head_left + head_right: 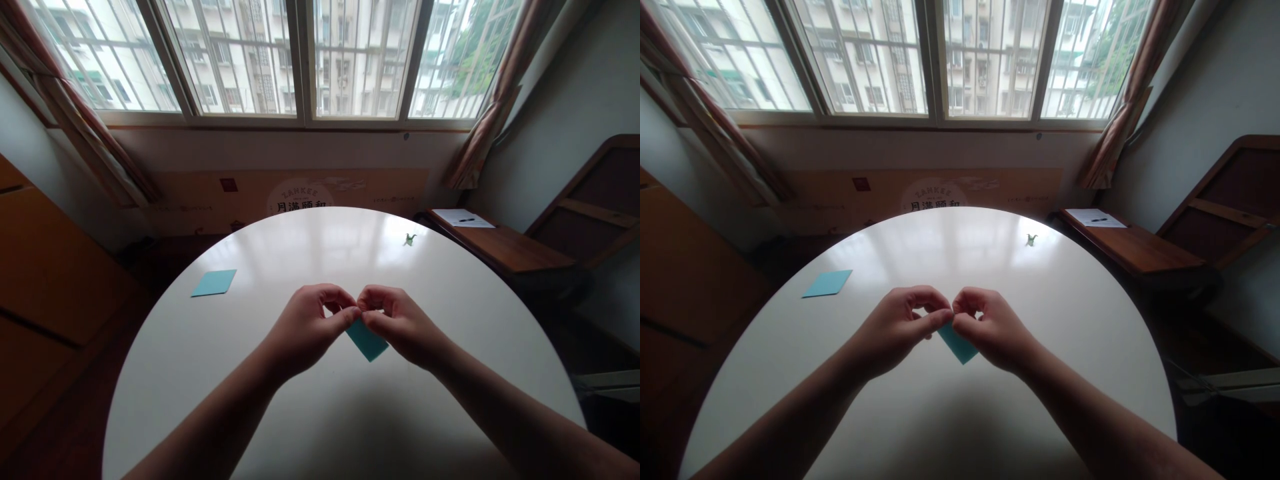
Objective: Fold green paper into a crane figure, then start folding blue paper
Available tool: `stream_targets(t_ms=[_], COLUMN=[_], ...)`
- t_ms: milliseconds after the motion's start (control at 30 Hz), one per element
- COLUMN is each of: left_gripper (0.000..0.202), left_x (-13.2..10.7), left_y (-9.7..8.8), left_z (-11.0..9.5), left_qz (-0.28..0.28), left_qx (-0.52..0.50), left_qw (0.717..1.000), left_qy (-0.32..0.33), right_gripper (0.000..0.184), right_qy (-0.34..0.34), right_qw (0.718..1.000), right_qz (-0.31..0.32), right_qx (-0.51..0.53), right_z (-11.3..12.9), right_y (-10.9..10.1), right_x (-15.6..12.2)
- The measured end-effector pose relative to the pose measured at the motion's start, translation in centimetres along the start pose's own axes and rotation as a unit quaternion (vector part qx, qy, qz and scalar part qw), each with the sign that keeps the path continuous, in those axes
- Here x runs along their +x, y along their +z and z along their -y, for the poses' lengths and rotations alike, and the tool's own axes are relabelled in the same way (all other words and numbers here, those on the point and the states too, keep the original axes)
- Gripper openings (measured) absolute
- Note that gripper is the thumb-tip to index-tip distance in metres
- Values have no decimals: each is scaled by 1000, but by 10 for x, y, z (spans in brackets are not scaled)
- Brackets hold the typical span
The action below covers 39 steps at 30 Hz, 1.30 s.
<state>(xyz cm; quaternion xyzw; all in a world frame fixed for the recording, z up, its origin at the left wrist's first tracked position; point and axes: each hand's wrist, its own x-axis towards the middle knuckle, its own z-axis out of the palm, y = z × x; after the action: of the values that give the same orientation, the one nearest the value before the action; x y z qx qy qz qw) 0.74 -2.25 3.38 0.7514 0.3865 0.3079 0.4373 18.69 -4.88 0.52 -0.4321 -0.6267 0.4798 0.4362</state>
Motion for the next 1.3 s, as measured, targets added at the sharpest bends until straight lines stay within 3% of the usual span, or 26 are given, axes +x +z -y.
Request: stream_targets(t_ms=[300,467,600,667,733,767,833,933,1033,1100,1200,1300], left_gripper=[19,21,25,28,32,33,34,34,38,41,35,28], left_x=[2,2,7,10,13,14,16,15,14,13,13,11], left_y=[-3,-16,-30,-33,-30,-27,-20,-12,-8,-7,-4,-2], left_z=[1,-1,2,6,11,13,18,23,26,26,26,21], left_qz=[4,-41,-132,-205,-224,-217,-192,-129,-43,3,56,-13], left_qx=[-25,-84,-149,-197,-252,-281,-339,-406,-422,-416,-370,-242], left_qw=[999,994,977,954,932,923,903,879,869,870,890,951], left_qy=[-27,-57,-81,-101,-131,-147,-181,-217,-254,-265,-262,-190], right_gripper=[11,10,9,9,7,10,34,51,43,28,8,16], right_qy=[47,62,72,61,39,25,-28,-151,-226,-250,-225,-111], right_qw=[997,994,994,997,999,1000,999,987,966,959,969,992], right_qz=[65,91,80,42,-2,-17,-28,-26,-17,-12,-24,-53], right_qx=[12,-19,-31,-28,-9,5,17,-56,-127,-134,-101,-7], right_z=[-2,3,5,3,-1,-3,-7,-10,-8,-6,-3,1], right_y=[-10,-21,-35,-39,-39,-37,-33,-28,-25,-22,-16,-11], right_x=[2,4,8,10,11,11,10,8,7,8,8,5])
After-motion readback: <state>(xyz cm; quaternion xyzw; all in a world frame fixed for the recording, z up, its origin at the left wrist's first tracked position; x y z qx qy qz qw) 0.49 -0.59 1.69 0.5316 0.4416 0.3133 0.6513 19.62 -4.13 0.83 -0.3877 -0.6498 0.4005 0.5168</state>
